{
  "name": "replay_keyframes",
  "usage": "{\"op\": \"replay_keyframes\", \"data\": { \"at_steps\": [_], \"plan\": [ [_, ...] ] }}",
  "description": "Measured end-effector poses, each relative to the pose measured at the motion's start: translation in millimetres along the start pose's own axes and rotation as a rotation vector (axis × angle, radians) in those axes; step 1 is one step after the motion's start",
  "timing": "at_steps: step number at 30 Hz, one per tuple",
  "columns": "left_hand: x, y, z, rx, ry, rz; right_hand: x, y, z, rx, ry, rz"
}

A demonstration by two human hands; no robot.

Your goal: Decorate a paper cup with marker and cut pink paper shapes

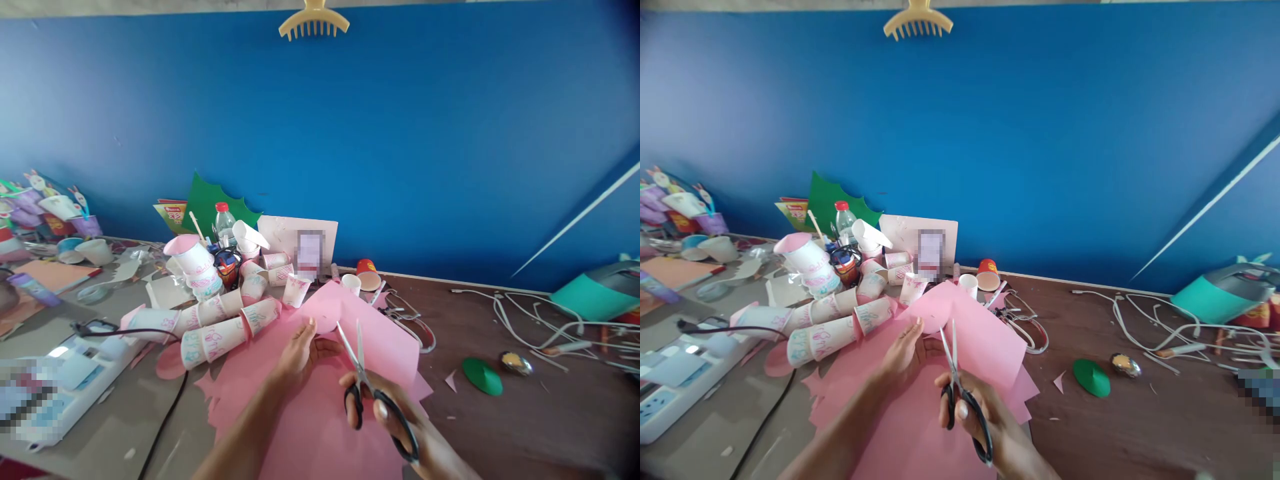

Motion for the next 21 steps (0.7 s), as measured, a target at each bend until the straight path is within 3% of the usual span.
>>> {"op": "replay_keyframes", "data": {
  "at_steps": [7, 11, 21],
  "plan": [
    [-4.9, 0, -5, 0.063, 0.120, 0.028, -3, 1, 0, 0.050, 0.108, 0.112],
    [-1.7, -1, -7, 0.089, 0.110, 0.083, 4, 7, -5, 0.117, 0.055, 0.107],
    [8.9, 0, -3, 0.086, 0.015, 0.126, -1, 21, -14, 0.157, 0.097, 0.018]
  ]
}}
Point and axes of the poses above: each hand's wrist, its own z-axis away from the middle knuckle, its own x-axis out of the palm, y = z × x, the point moved 5 cm from there along -z, towards the middle knuckle, and after that the axes turned 11 degrees about -y, right-handed, at the moved point
